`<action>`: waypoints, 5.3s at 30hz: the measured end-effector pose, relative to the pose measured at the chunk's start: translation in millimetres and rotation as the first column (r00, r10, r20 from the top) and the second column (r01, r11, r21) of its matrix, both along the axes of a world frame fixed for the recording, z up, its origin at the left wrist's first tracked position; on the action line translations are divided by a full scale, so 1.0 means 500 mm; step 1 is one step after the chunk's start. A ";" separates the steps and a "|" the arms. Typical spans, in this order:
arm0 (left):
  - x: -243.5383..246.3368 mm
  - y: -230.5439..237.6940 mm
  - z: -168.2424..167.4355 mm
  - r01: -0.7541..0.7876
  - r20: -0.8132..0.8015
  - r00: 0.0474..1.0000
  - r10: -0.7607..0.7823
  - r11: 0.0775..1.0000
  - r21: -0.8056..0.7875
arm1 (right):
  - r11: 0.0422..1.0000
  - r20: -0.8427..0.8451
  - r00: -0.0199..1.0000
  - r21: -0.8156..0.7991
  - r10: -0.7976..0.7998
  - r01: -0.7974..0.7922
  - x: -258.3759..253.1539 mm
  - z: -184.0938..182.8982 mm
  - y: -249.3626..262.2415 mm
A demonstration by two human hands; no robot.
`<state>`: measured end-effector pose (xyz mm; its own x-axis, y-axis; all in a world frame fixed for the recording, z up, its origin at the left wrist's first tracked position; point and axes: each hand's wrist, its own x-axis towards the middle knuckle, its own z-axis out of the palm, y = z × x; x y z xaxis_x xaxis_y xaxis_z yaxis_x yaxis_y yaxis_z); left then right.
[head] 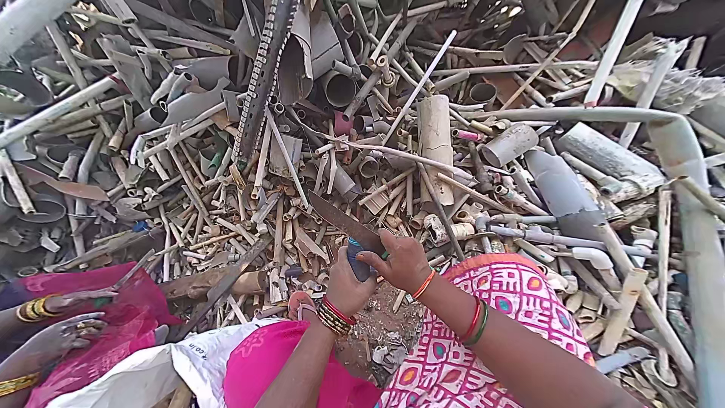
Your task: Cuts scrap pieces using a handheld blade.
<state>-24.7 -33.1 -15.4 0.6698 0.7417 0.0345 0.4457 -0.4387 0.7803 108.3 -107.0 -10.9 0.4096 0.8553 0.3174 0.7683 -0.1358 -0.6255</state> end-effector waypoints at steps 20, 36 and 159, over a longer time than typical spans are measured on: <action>0.028 -0.006 0.014 -0.261 -0.237 0.947 0.216 0.948 -0.183 | 0.976 -0.715 0.672 0.206 0.195 -0.063 -0.035 0.027 -0.006; 0.001 -0.003 0.003 0.015 0.175 0.983 0.058 0.920 -0.391 | 0.990 -0.061 0.998 0.139 -0.008 0.016 -0.002 -0.006 -0.006; 0.052 0.047 0.010 0.128 -0.359 0.907 -0.222 0.955 -0.268 | 0.966 -0.956 0.167 0.252 0.241 0.049 0.041 0.064 -0.022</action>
<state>1.5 -9.4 -10.3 0.7162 0.5661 -0.4082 0.6615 -0.3643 0.6555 128.8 -117.9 21.1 0.4227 0.8971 -0.1286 -0.4946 0.1094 -0.8622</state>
